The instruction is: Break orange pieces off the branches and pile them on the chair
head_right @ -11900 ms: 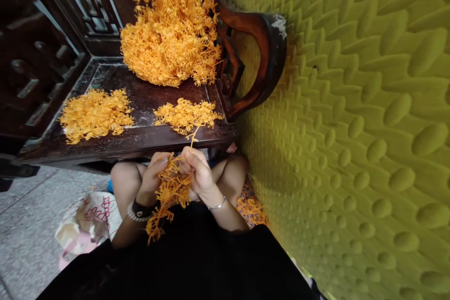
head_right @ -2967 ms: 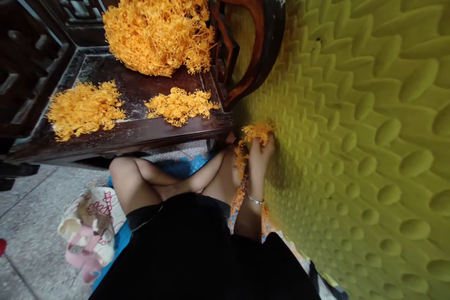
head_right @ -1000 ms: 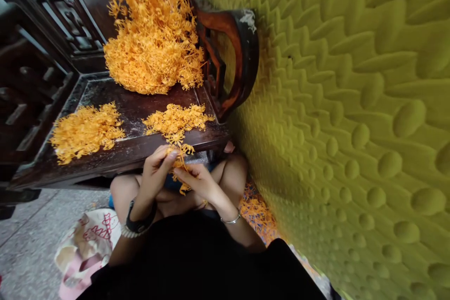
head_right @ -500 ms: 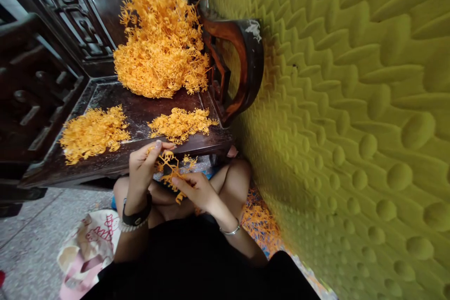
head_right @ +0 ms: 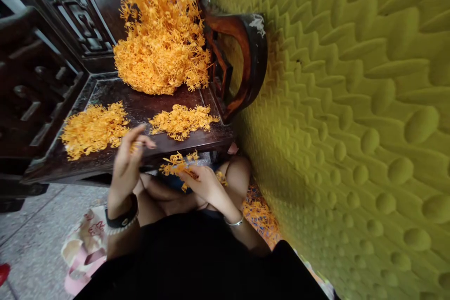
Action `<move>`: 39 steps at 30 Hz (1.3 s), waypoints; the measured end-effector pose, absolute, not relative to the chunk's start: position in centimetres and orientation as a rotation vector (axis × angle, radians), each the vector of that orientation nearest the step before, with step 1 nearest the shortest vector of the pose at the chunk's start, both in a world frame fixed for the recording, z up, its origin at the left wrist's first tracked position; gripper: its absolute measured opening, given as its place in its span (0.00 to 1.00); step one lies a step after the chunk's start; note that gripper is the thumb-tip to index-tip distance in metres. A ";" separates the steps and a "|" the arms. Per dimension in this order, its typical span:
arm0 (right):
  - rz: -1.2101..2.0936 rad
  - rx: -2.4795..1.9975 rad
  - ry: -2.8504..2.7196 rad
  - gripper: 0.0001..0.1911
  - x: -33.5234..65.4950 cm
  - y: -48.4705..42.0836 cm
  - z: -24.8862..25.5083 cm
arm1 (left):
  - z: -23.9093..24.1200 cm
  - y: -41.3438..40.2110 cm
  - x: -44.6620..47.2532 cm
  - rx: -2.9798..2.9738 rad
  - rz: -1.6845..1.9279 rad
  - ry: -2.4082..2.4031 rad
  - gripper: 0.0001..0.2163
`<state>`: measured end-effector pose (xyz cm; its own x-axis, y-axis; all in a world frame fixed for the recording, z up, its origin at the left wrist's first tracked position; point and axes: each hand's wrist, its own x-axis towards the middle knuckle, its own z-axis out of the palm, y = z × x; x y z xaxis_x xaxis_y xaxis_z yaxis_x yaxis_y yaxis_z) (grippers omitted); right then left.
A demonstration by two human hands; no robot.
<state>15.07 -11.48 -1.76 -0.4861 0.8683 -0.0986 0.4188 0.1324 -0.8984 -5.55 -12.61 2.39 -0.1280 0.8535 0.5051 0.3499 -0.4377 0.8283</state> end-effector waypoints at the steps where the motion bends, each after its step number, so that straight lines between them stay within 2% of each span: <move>1: 1.248 -1.261 -2.017 0.21 14.9 -11.3 -1.5 | 2.2 -12.5 -4.9 1.858 1.447 1.295 0.14; 4: 1.130 -1.305 -2.091 0.20 14.5 -11.3 -0.9 | 2.0 -12.3 -4.1 2.114 1.179 1.233 0.11; 9: 1.084 -1.314 -2.090 0.19 14.1 -11.7 -0.7 | 1.8 -11.9 -4.2 2.220 1.175 1.300 0.04; 12: 1.028 -1.322 -2.110 0.18 13.9 -11.9 -0.9 | 1.8 -12.0 -4.1 2.193 1.141 1.284 0.10; 15: 0.906 -1.416 -2.100 0.16 14.5 -11.6 -1.1 | 1.7 -12.5 -4.2 1.996 1.068 1.370 0.05; 20: 0.787 -1.434 -2.042 0.15 16.0 -11.1 -0.3 | 0.5 -13.8 -3.5 1.680 1.194 1.559 0.11; 25: 1.113 -1.178 -2.059 0.22 15.8 -12.0 0.4 | -0.2 -13.7 -2.5 1.391 1.668 1.610 0.14; 30: 1.141 -1.250 -1.741 0.23 17.7 -11.9 -0.7 | 1.3 -13.4 -8.3 1.168 2.357 1.768 0.13; 34: 1.316 -1.189 -1.558 0.26 18.6 -11.1 -1.4 | 1.4 -14.0 -10.9 1.107 2.308 1.610 0.12; 39: 1.528 -1.111 -1.415 0.27 16.7 -11.1 -0.9 | -0.6 -14.1 -5.3 0.993 1.897 1.309 0.08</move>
<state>16.67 -11.14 -0.89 -0.3313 0.9383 -0.0988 0.0264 -0.0955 -0.9951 -5.31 -14.11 -0.62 -0.5235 0.8197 0.2322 -0.0738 -0.3152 0.9462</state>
